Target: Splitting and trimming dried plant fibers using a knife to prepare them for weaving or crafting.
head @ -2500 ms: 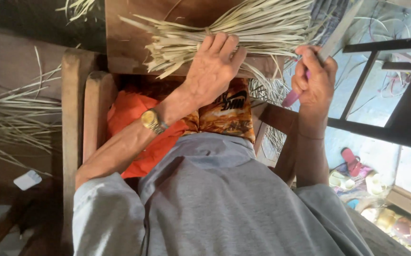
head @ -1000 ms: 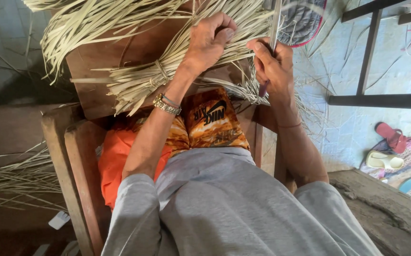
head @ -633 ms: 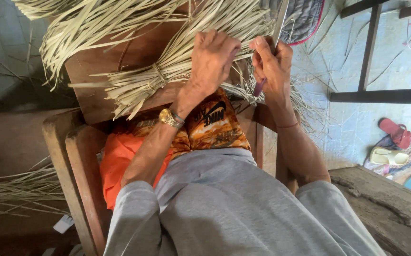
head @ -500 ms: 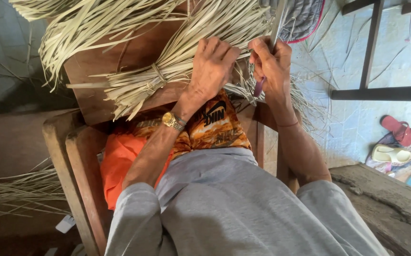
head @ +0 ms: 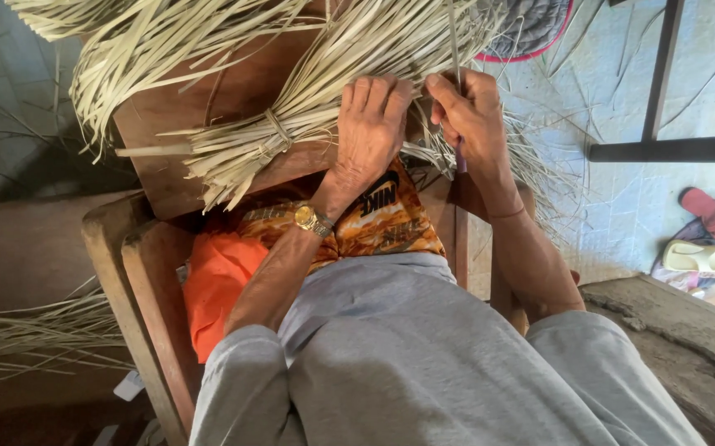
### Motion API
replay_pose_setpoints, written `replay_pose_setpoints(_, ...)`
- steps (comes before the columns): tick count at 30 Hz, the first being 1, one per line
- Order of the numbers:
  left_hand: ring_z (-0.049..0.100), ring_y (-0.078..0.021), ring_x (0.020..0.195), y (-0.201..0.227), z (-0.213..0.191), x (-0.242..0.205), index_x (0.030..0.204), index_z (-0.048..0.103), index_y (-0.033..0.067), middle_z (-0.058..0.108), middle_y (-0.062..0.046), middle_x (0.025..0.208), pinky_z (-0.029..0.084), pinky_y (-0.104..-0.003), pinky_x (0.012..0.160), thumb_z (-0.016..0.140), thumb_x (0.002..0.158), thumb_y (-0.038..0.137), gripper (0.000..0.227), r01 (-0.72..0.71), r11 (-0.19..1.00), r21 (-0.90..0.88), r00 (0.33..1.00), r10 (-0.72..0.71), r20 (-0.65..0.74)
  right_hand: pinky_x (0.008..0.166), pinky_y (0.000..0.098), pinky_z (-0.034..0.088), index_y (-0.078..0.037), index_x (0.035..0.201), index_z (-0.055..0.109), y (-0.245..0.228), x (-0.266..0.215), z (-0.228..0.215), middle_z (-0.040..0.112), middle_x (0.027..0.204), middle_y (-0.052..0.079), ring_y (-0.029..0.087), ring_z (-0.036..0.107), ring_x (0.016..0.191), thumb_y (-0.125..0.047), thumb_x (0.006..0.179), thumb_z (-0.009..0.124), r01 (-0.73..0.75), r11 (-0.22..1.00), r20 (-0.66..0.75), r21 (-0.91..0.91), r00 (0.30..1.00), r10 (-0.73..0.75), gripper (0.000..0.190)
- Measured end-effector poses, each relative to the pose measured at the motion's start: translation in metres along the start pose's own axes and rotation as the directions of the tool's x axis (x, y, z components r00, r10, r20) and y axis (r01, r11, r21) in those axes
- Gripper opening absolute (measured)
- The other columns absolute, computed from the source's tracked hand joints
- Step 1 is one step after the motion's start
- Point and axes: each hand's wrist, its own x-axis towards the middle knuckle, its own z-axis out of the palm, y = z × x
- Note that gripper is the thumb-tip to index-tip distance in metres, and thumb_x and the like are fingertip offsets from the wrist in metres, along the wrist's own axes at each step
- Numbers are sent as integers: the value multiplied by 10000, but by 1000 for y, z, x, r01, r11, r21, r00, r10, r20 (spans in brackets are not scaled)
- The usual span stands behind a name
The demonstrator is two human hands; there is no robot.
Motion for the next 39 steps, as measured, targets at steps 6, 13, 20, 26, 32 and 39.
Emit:
replay_pose_setpoints(6, 478, -213, 688, 0, 16, 3, 959, 519, -9, 542, -109, 817, 430, -299, 579, 464, 712, -98, 268, 125, 992, 16, 992, -124, -36, 306, 119, 327, -15, 862, 536, 0, 3, -7, 509, 636, 19, 33, 433, 426, -106, 935, 492, 191, 979, -64, -70, 979, -195, 125)
replay_pose_setpoints(13, 432, -88, 418, -8, 38, 9, 843, 550, 48, 517, -6, 552, 308, -190, 322, 526, 806, 40, 44, 166, 958, 236, 986, -166, -21, 307, 143, 290, -10, 850, 533, -10, 0, -5, 464, 594, 13, 44, 362, 399, -115, 931, 496, 273, 955, -95, -118, 954, -284, 138)
replay_pose_setpoints(20, 363, -26, 336, -11, 44, 15, 877, 547, 119, 559, -5, 667, 231, -161, 270, 563, 855, 130, 29, 183, 937, 298, 978, -205, 41, 317, 145, 287, -12, 858, 528, -12, -1, -8, 466, 599, 14, 44, 356, 405, -85, 948, 472, 282, 948, -83, -147, 952, -296, 129)
replay_pose_setpoints(26, 374, -18, 362, -13, 49, 11, 847, 590, 96, 566, -37, 801, 246, -157, 283, 592, 833, 123, 31, 151, 940, 305, 983, -176, 58, 298, 156, 255, -10, 837, 528, -20, -4, -7, 460, 571, 22, 45, 325, 366, -96, 937, 486, 261, 953, -100, -154, 956, -278, 138)
replay_pose_setpoints(32, 360, -43, 334, -6, 55, 16, 725, 570, 107, 521, 26, 565, 249, -194, 291, 597, 810, 172, 110, 210, 897, 390, 973, -230, 4, 315, 141, 288, -7, 863, 544, -10, 0, -14, 476, 601, 19, 47, 360, 395, -83, 953, 487, 304, 942, -87, -143, 944, -318, 131)
replay_pose_setpoints(39, 307, -25, 336, -4, 60, 20, 779, 621, 93, 564, 22, 597, 224, -195, 310, 617, 806, 210, 120, 194, 887, 420, 961, -257, 99, 312, 143, 273, -1, 870, 542, -13, -3, -13, 478, 602, 22, 45, 343, 388, -89, 955, 475, 307, 935, -85, -178, 942, -326, 140)
